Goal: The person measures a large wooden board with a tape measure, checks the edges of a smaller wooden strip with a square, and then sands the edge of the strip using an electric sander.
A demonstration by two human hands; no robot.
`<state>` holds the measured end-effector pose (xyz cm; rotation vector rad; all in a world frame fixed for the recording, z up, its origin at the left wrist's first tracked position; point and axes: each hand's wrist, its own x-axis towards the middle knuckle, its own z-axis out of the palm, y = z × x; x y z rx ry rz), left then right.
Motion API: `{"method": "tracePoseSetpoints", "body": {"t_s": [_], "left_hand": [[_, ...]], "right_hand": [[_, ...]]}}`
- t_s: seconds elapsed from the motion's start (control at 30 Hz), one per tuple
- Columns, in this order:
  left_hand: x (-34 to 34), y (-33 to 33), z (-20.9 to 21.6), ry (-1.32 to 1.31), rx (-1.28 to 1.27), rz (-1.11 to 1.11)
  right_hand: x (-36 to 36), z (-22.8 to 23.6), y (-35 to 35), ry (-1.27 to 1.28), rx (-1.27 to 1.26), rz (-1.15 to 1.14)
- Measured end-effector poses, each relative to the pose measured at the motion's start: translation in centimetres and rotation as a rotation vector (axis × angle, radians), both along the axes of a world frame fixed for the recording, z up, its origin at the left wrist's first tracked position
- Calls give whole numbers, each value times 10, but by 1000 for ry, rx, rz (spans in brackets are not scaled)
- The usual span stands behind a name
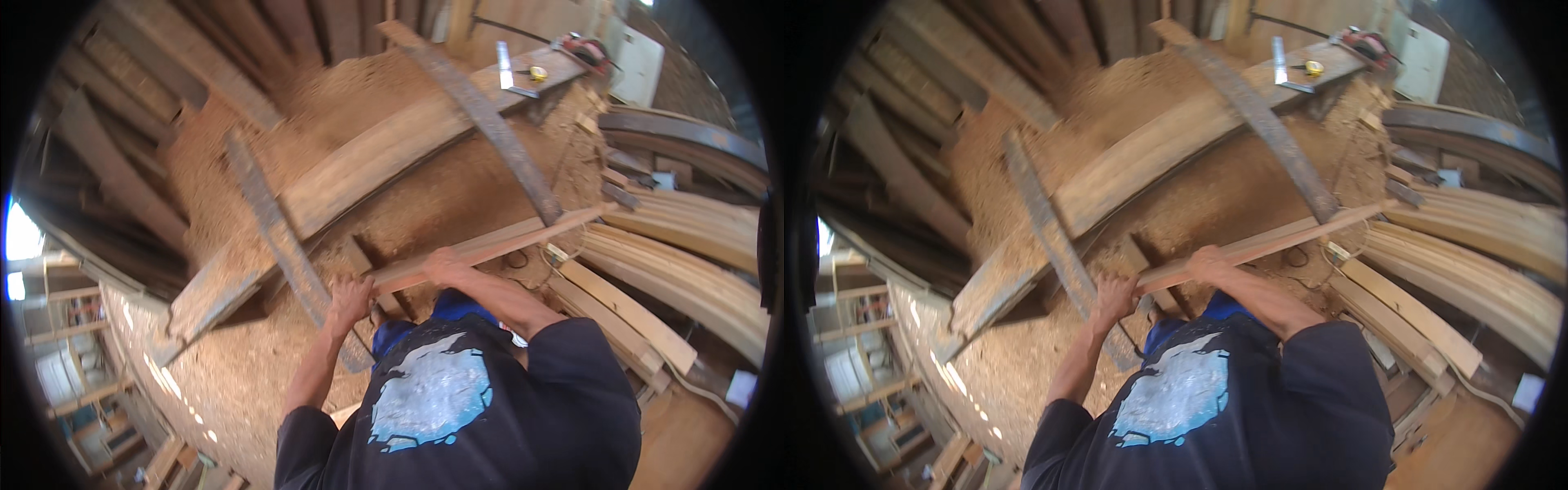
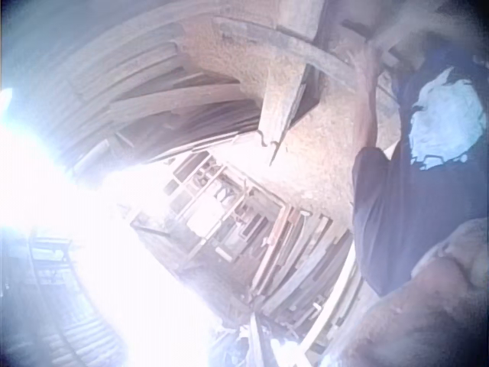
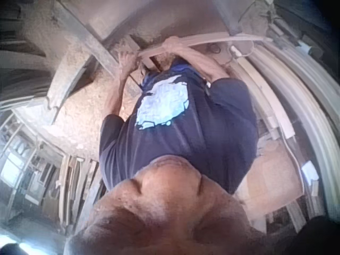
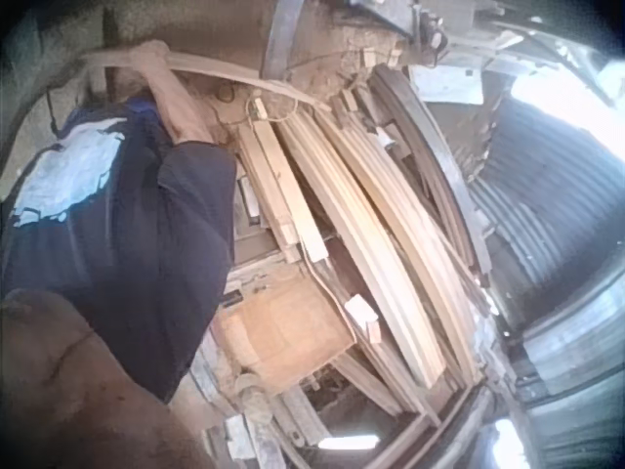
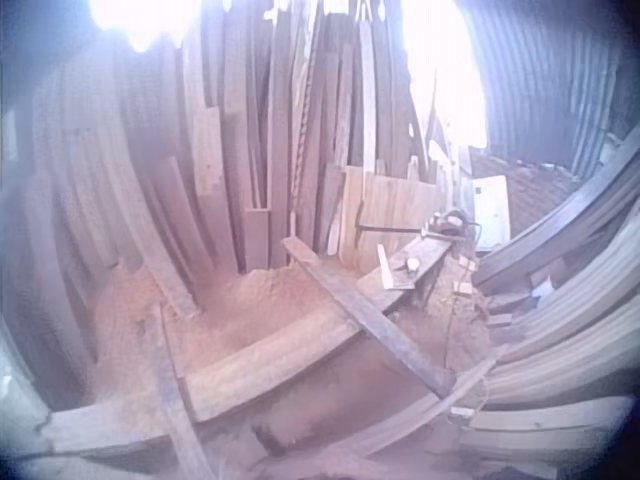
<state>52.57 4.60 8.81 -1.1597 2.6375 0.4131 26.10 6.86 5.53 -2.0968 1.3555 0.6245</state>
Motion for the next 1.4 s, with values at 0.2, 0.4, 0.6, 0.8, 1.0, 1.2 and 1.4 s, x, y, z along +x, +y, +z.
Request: {"method": "tracePoseSetpoints", "body": {"t_s": [0.2,0.4,0.6,0.8,1.0,1.2,1.4], "left_hand": [[-51,20,-31,201,89,120],[-80,4,-35,66,278,51],[-95,-15,-55,-95,481,-157],[-94,-10,-41,-167,481,-238],[-91,-11,-44,-109,526,-185],[-82,-20,-72,-93,539,-137],[-74,-8,-70,-75,423,-22]], "right_hand": [[-21,10,18,-100,-1,-240],[-109,8,57,194,-166,-374],[-138,2,45,237,-27,-383],[-134,-23,51,200,-15,-149],[-133,-25,52,237,2,-145],[-139,19,33,148,-37,-124],[-143,3,49,100,-28,-399]]}}
